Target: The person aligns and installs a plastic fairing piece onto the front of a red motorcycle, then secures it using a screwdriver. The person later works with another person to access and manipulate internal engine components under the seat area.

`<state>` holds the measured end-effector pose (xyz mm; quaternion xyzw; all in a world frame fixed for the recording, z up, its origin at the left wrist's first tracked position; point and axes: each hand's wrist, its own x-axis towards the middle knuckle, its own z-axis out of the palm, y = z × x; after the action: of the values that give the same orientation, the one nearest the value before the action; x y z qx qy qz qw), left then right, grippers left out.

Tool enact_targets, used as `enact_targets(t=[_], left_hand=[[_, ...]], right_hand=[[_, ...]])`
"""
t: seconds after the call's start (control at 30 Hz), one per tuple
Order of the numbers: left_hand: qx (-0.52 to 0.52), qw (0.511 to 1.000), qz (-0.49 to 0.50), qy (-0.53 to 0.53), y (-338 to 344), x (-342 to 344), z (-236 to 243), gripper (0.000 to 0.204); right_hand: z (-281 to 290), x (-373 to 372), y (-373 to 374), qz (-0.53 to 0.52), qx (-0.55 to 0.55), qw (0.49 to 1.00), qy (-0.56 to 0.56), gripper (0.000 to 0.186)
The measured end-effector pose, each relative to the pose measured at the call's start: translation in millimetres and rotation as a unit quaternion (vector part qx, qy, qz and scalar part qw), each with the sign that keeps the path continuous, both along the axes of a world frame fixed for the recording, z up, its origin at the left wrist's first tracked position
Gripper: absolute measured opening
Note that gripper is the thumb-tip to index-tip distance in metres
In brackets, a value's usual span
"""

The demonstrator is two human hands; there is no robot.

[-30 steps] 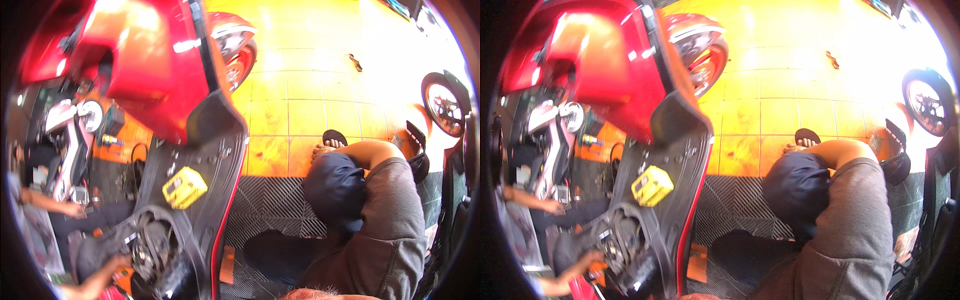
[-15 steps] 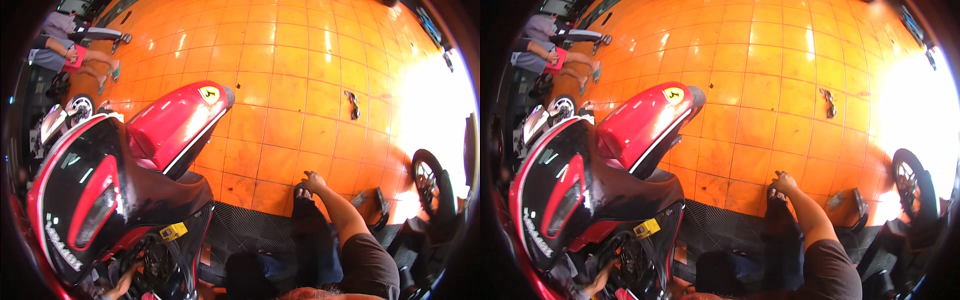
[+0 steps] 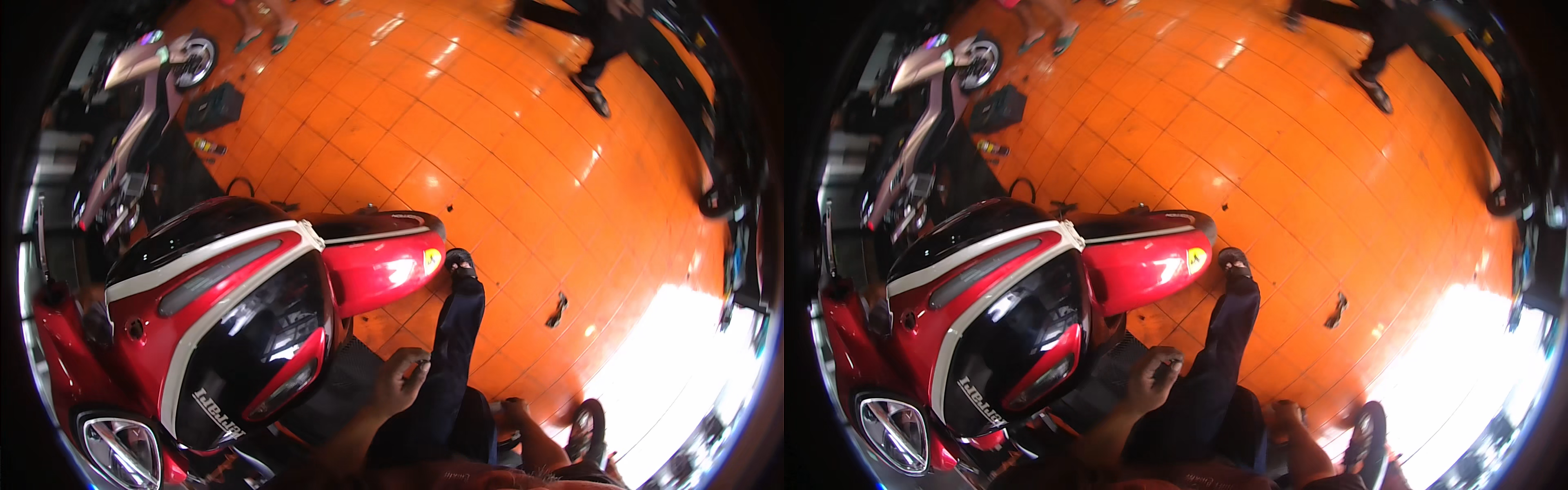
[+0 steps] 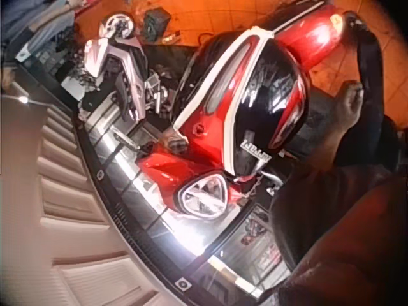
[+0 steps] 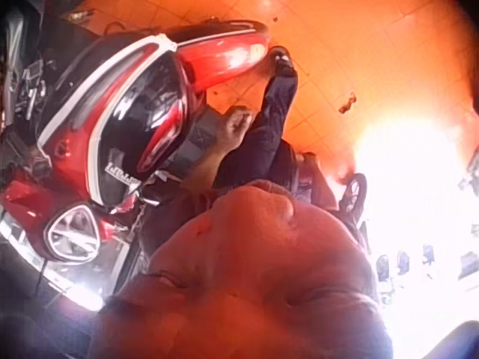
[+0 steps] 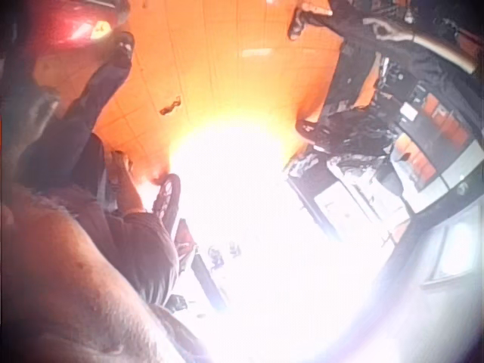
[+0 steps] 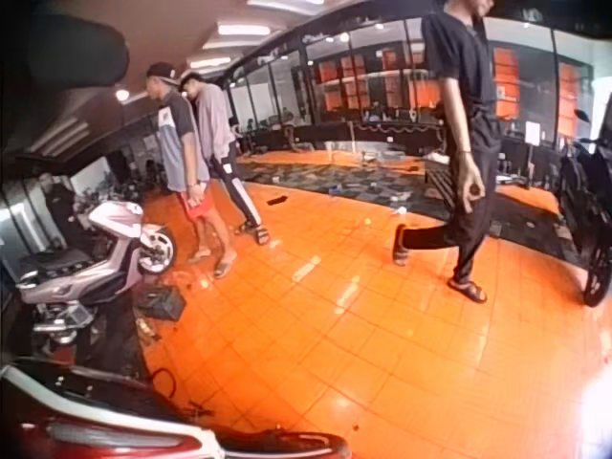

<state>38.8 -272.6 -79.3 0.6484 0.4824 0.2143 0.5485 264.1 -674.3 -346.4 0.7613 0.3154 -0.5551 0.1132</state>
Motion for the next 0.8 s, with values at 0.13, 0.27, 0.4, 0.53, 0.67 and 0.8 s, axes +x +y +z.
enact_targets(t=[0.13,0.27,0.4,0.53,0.67,0.8], left_hand=[[0.084,0.992,0.072,0.061,105,27,-24,0.010],[0.236,0.934,0.128,0.236,190,13,-70,0.011],[0.214,0.897,0.068,0.380,212,12,-101,0.014],[0.174,0.862,0.134,0.458,219,30,-118,0.014],[0.125,0.861,0.125,0.478,225,35,-118,0.015],[0.024,0.886,0.114,0.450,240,35,-104,0.018]], right_hand=[[-17,78,89,0.149,0.164,0.974,-0.040,0.027],[70,144,324,0.128,0.263,0.955,-0.038,0.017],[84,211,433,-0.129,0.193,0.972,-0.035,0.031],[86,282,481,0.119,0.175,0.977,-0.034,0.027],[87,322,522,0.256,0.096,0.956,-0.104,0.022],[15,343,631,0.671,0.000,0.738,-0.066,0.018]])
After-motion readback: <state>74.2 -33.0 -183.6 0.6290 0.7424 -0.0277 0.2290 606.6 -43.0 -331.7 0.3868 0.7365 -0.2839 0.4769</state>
